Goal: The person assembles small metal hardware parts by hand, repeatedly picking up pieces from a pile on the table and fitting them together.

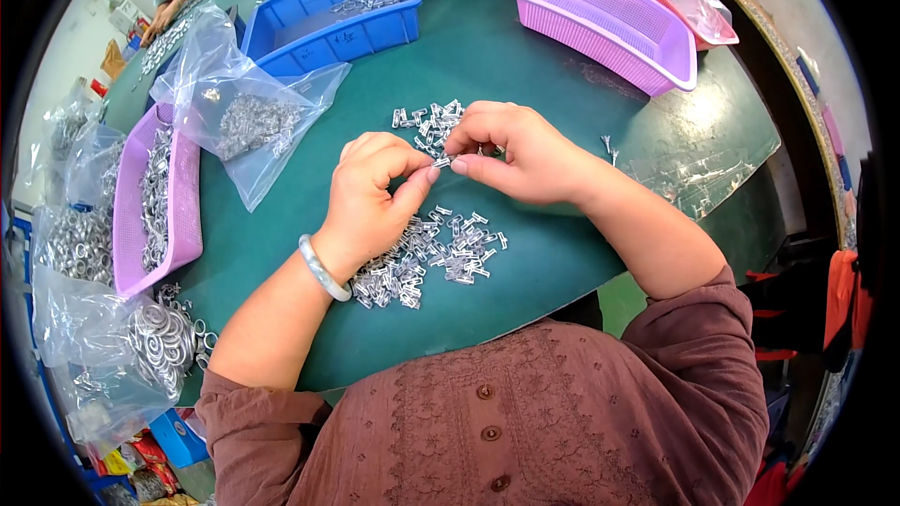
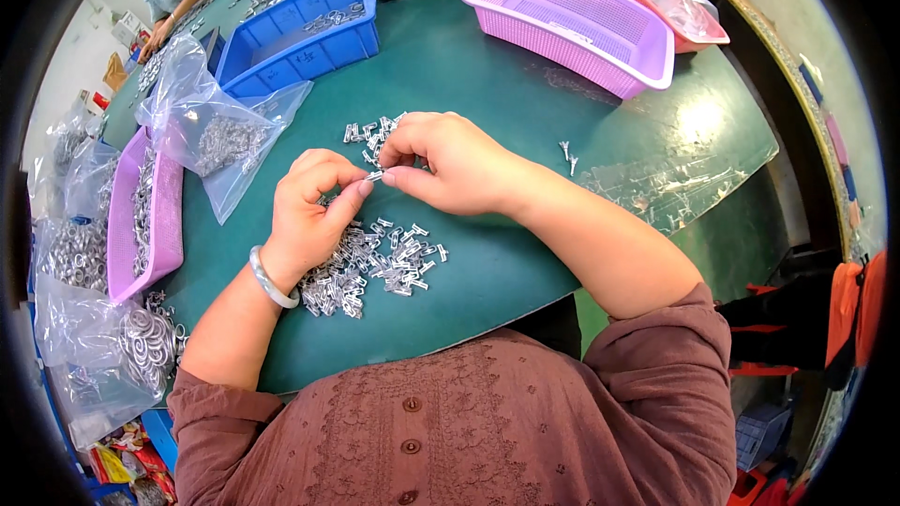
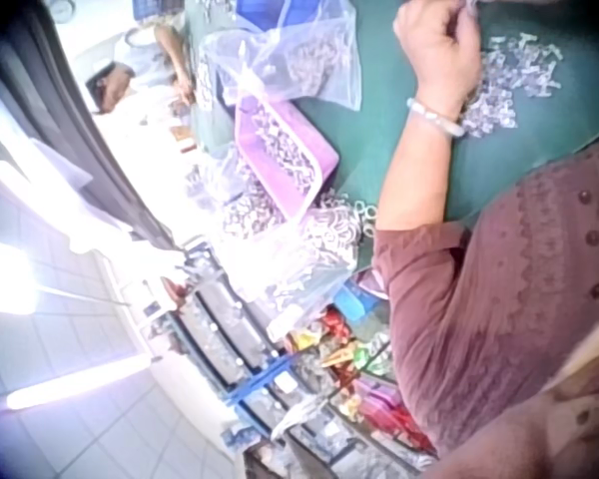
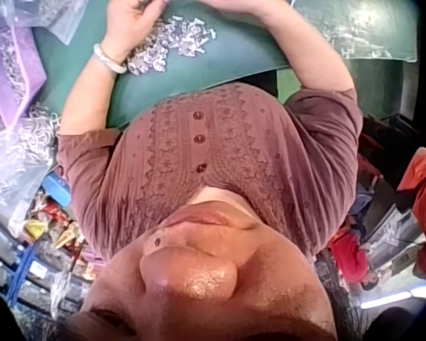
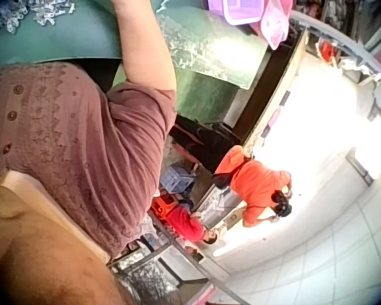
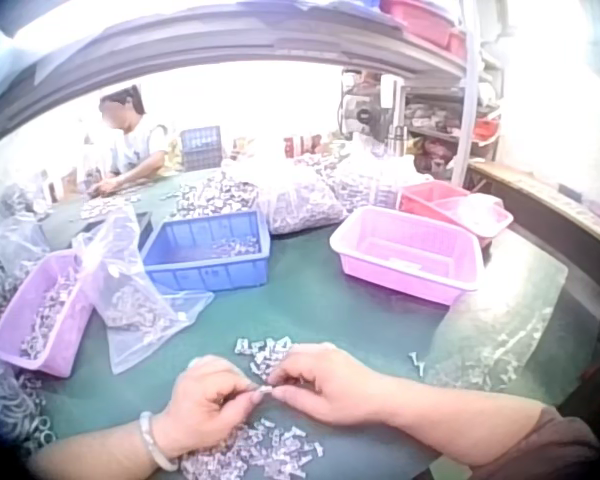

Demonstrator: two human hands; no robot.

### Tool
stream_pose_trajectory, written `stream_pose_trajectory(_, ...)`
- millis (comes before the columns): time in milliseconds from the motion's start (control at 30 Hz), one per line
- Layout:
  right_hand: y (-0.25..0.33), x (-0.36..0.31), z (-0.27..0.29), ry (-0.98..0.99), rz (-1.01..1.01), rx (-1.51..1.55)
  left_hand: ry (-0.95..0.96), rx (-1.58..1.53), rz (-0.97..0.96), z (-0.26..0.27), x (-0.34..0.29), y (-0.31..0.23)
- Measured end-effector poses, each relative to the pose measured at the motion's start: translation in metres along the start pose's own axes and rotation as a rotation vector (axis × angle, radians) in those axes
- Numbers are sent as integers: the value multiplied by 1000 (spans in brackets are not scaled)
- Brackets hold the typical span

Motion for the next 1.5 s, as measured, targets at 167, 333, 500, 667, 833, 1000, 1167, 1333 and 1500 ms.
stream_pose_trajectory(167, 2, -1, -2, 22, 63, 44, -43, -76, -27, 4, 1, -5)
stream_pose_trajectory(333, 4, -1, -1, 9, 69, 76, -61, -106, -15, 5, 0, -5)
stream_pose_trajectory(500, 8, -2, 3, -20, 98, 86, -47, -122, 4, 5, 0, -4)
stream_pose_trajectory(667, 14, -2, 5, -44, 154, 59, -57, -123, -14, 6, 0, -7)
stream_pose_trajectory(833, 20, -3, 6, -57, 203, 40, -58, -126, -44, 7, 0, -9)
stream_pose_trajectory(1000, 21, -3, 6, -51, 213, 28, -56, -123, -61, 7, 1, -10)
stream_pose_trajectory(1167, 3, 2, 10, -106, 108, -16, 47, -136, -58, -4, -1, -10)
stream_pose_trajectory(1333, 1, 2, 9, -145, 214, -346, 220, -151, -156, -21, -4, -19)
stream_pose_trajectory(1500, 0, 2, -5, -89, 198, -506, 154, -76, -115, -14, -4, -11)
Point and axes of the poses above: each hand's wrist, its own x-axis towards the middle knuckle, its own z-axis out of the back of the hand, y = z × x, the point moved 10 cm from there along x, towards the middle knuckle, and after that the axes turned 2 degrees about -y, right-handed, at the moved point
